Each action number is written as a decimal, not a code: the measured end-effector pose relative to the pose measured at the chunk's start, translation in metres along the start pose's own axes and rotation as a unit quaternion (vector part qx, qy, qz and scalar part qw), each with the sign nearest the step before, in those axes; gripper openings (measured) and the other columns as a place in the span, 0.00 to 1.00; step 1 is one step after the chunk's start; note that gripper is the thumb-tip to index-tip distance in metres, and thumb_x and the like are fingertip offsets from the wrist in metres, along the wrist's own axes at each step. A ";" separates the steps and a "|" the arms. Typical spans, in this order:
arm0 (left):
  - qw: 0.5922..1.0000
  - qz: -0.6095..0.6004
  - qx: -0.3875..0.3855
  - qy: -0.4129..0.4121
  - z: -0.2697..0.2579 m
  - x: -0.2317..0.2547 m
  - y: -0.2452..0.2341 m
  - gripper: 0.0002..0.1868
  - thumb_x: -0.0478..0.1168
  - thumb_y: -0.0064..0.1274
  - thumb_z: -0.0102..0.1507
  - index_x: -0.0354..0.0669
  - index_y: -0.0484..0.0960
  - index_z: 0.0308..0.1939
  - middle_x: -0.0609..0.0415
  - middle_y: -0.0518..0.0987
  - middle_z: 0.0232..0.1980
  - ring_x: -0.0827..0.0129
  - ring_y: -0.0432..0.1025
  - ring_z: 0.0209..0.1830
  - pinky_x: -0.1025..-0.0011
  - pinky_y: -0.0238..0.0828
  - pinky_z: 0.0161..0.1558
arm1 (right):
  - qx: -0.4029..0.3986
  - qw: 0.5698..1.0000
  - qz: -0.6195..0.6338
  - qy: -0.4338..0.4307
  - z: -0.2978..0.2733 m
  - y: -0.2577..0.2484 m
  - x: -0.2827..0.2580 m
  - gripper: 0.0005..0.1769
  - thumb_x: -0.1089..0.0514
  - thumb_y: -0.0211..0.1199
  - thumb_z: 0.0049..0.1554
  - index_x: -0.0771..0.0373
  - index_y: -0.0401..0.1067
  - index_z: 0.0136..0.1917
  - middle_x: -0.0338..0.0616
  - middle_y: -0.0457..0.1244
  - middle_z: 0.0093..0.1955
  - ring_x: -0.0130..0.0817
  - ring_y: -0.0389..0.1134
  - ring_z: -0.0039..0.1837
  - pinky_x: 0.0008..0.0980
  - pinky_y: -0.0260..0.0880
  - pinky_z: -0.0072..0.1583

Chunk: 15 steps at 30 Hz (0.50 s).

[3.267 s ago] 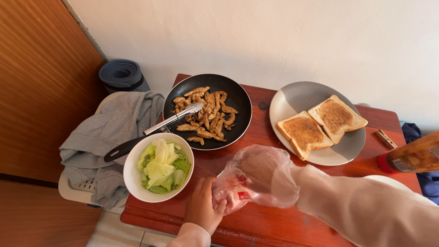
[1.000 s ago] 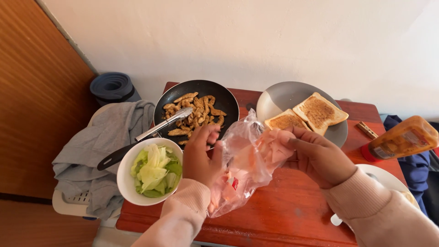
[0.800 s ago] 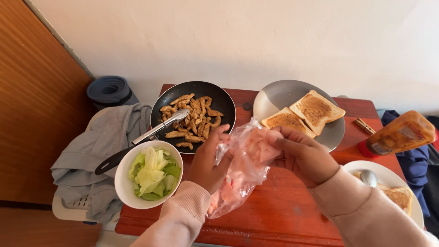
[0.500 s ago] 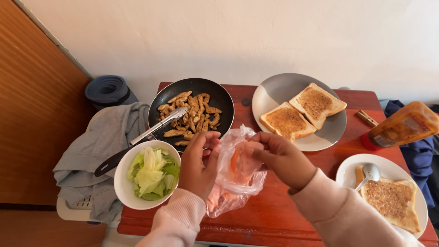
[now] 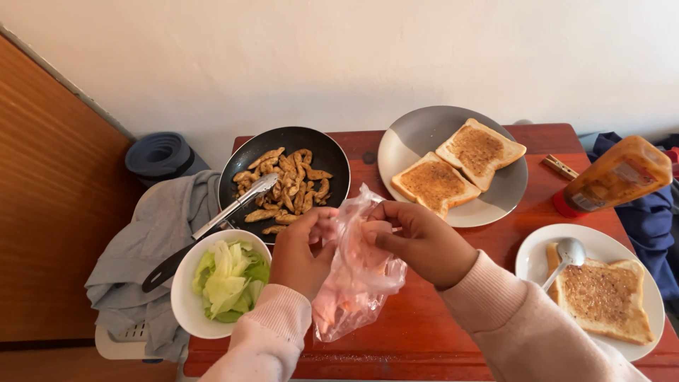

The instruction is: Preparing sandwiches by spreading sauce and adding slices of ham.

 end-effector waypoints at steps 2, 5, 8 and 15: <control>0.999 0.046 0.017 0.013 -0.002 0.008 -0.002 0.28 0.26 0.60 0.58 0.47 0.78 0.62 0.49 0.86 0.48 0.61 0.83 0.50 0.70 0.78 0.53 | -0.007 1.000 0.020 0.009 -0.001 -0.004 -0.001 0.12 0.62 0.61 0.60 0.66 0.74 0.56 0.34 0.68 0.48 0.19 0.67 0.50 0.25 0.70 0.53; 0.902 0.212 0.164 0.338 -0.023 0.065 -0.008 0.44 0.23 0.64 0.43 0.38 0.73 0.65 0.35 0.80 0.58 0.50 0.74 0.57 0.65 0.70 0.56 | -0.051 0.998 0.044 0.002 -0.002 -0.008 -0.001 0.14 0.65 0.60 0.59 0.66 0.73 0.59 0.36 0.68 0.50 0.21 0.69 0.52 0.26 0.71 0.55; 0.995 0.004 0.032 0.099 -0.004 0.038 -0.001 0.37 0.23 0.57 0.52 0.44 0.69 0.66 0.49 0.81 0.49 0.68 0.77 0.46 0.73 0.73 0.48 | -0.113 0.988 0.104 -0.023 -0.003 -0.016 -0.006 0.10 0.64 0.60 0.64 0.69 0.71 0.58 0.41 0.69 0.50 0.28 0.71 0.53 0.32 0.74 0.58; 0.987 0.098 0.125 0.023 -0.017 0.012 -0.024 0.15 0.31 0.44 0.64 0.45 0.83 0.51 0.52 0.85 0.44 0.63 0.80 0.37 0.67 0.78 0.42 | 0.047 0.988 0.142 0.048 -0.025 -0.069 -0.053 0.14 0.57 0.55 0.60 0.63 0.73 0.58 0.41 0.70 0.51 0.32 0.71 0.55 0.39 0.72 0.61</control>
Point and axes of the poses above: each hand's wrist, its own z-axis towards the middle knuckle, its own y-axis out of the palm, x = y × z, the point moved 6 cm from there along z, towards the middle knuckle
